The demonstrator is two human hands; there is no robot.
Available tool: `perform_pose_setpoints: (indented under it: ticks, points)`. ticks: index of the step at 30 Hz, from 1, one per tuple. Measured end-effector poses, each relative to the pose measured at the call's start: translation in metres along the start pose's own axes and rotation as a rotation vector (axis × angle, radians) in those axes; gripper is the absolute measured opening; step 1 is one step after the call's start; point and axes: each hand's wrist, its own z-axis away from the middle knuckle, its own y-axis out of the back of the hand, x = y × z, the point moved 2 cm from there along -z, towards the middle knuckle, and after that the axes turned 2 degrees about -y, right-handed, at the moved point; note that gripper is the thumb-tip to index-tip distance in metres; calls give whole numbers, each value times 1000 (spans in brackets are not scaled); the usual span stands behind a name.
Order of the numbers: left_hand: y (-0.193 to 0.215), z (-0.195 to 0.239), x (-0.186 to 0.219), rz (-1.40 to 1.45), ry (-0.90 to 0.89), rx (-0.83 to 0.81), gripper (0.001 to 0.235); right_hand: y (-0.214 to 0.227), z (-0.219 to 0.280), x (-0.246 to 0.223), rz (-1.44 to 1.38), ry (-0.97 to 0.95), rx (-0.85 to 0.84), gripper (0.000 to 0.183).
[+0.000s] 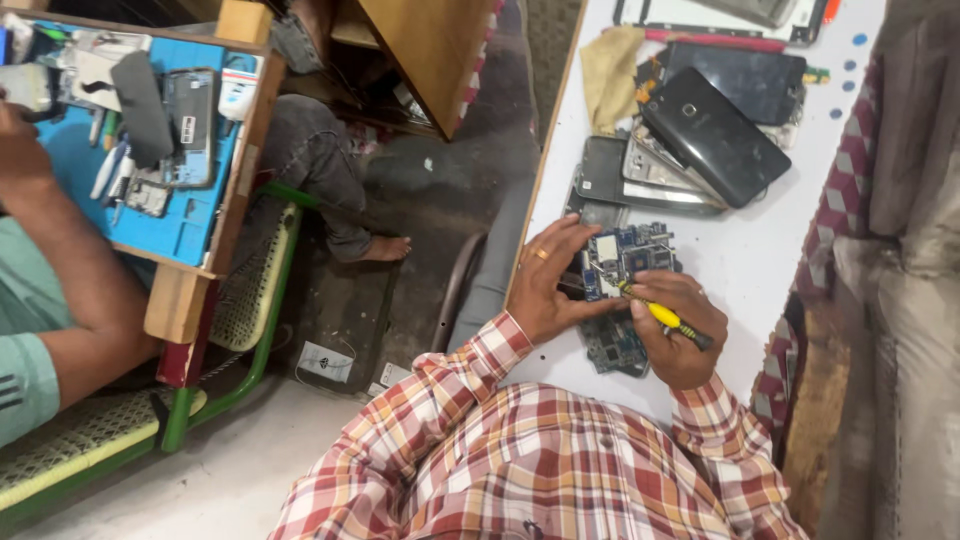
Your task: The person uses a yellow-handled screwdriver to work on a small blue circuit board held in their left hand. They repeatedly probe and adjust components on the board while seated at a cluttered workbench with other phone parts and tools nearby.
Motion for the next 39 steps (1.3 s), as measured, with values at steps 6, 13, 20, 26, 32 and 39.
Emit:
perform_pose_setpoints:
  ticks: [6,13,20,26,32,39]
  points:
    - [0,1,4,-19,7,-7,96,-2,-2,-3,-50,-4,-18,14]
    - [0,0,-1,-23,-23,8,95,-1,0,-3,32,-23,-33,16]
    - [7,-1,12,-21,-10,35,94,1,-2,-4,-5,-48,-42,17]
    - [7,0,11,-2,7,26,93,-1,7,7,-46,-76,-30,16]
    - [4,3,10,-15,20,11,96,-2,9,9,-149,-220,8,15]
    - [0,5,2,-3,14,-12,97,0,11,15,-119,-134,-53,13]
